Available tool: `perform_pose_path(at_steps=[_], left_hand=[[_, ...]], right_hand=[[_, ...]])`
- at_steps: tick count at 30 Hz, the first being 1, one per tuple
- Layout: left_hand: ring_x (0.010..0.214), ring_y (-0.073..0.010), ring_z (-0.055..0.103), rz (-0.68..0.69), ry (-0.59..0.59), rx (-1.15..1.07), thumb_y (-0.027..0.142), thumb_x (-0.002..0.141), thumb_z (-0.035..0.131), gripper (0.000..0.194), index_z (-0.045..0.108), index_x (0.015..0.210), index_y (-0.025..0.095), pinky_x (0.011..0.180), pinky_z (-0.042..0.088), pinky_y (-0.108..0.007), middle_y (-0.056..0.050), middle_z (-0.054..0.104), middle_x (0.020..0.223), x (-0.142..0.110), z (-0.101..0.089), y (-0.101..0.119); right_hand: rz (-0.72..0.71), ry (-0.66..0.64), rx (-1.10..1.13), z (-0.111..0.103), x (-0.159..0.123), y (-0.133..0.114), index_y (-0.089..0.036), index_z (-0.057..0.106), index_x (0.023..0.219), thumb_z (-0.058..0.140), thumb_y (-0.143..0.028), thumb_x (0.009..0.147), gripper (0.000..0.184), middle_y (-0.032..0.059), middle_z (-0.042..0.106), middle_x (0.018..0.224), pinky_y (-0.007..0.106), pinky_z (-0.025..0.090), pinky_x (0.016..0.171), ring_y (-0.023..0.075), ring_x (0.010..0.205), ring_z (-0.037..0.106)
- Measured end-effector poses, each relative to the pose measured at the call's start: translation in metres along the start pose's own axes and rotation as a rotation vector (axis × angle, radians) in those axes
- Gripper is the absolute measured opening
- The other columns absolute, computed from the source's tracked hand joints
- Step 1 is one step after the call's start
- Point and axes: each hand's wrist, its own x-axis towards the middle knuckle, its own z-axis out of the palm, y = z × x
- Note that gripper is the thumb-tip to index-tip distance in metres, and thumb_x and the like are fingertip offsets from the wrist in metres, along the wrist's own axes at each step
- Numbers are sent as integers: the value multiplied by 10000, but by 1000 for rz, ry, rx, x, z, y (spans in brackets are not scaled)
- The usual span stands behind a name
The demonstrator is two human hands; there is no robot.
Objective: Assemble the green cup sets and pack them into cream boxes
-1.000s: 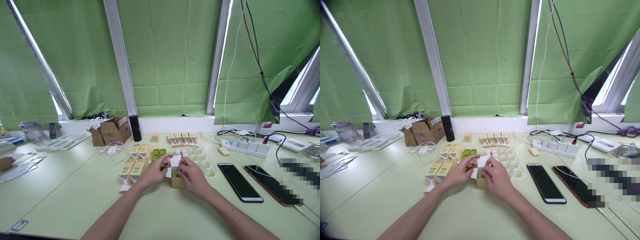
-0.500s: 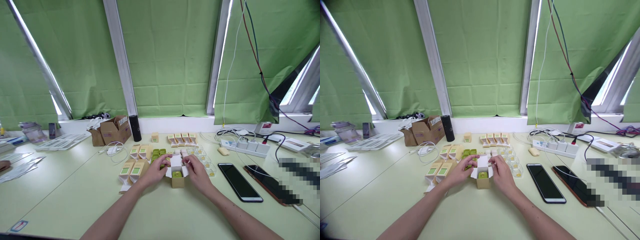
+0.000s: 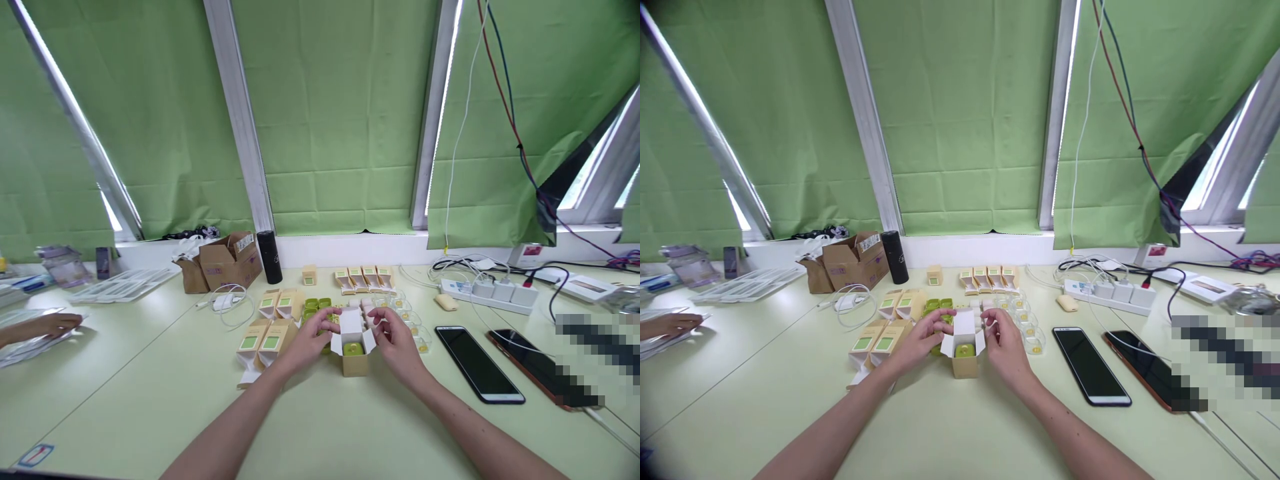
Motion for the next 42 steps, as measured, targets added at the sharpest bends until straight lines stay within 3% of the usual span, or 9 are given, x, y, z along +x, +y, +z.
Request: perform_pose_path(at_steps=[4, 12, 21, 29, 42], left_hand=[[1001, -223, 672, 19, -3, 1, 178, 855, 566, 486, 584, 1338, 217, 898, 469, -341, -69, 768, 1056, 1, -1, -2], [1021, -226, 671, 43, 19, 124, 205, 908, 593, 468, 537, 1373, 221, 884, 474, -328, -76, 744, 1110, -4, 7, 2], [981, -222, 649, 113, 37, 191, 299, 951, 625, 439, 502, 1367, 230, 917, 465, -348, -50, 675, 1008, -8, 18, 6], [1030, -242, 651, 128, 56, 194, 342, 965, 632, 452, 479, 1376, 234, 955, 473, -376, -68, 689, 1063, -7, 22, 0], [1141, -281, 636, 120, 93, 204, 263, 920, 655, 523, 474, 1411, 245, 1027, 461, -431, -93, 713, 1134, -5, 23, -11]], right_hand=[[9, 4, 39, 2, -1, -1, -227, 595, 1117, 494, -227, 915, 226, 52, 580, 971, 292, 466, 598, 194, 746, 599], [26, -12, 83, 4, -2, -2, -233, 577, 1119, 508, -267, 937, 197, 56, 581, 981, 285, 475, 575, 184, 728, 599], [34, -29, 102, 4, -4, -5, -242, 555, 1128, 509, -311, 950, 196, 55, 580, 964, 288, 482, 551, 189, 703, 614], [57, -28, 121, 5, -5, -9, -245, 555, 1120, 538, -252, 895, 226, 37, 558, 936, 286, 468, 561, 190, 710, 599], [58, -12, 95, 4, -5, -3, -249, 549, 1124, 562, -217, 864, 262, -5, 513, 867, 276, 425, 565, 176, 677, 549]])
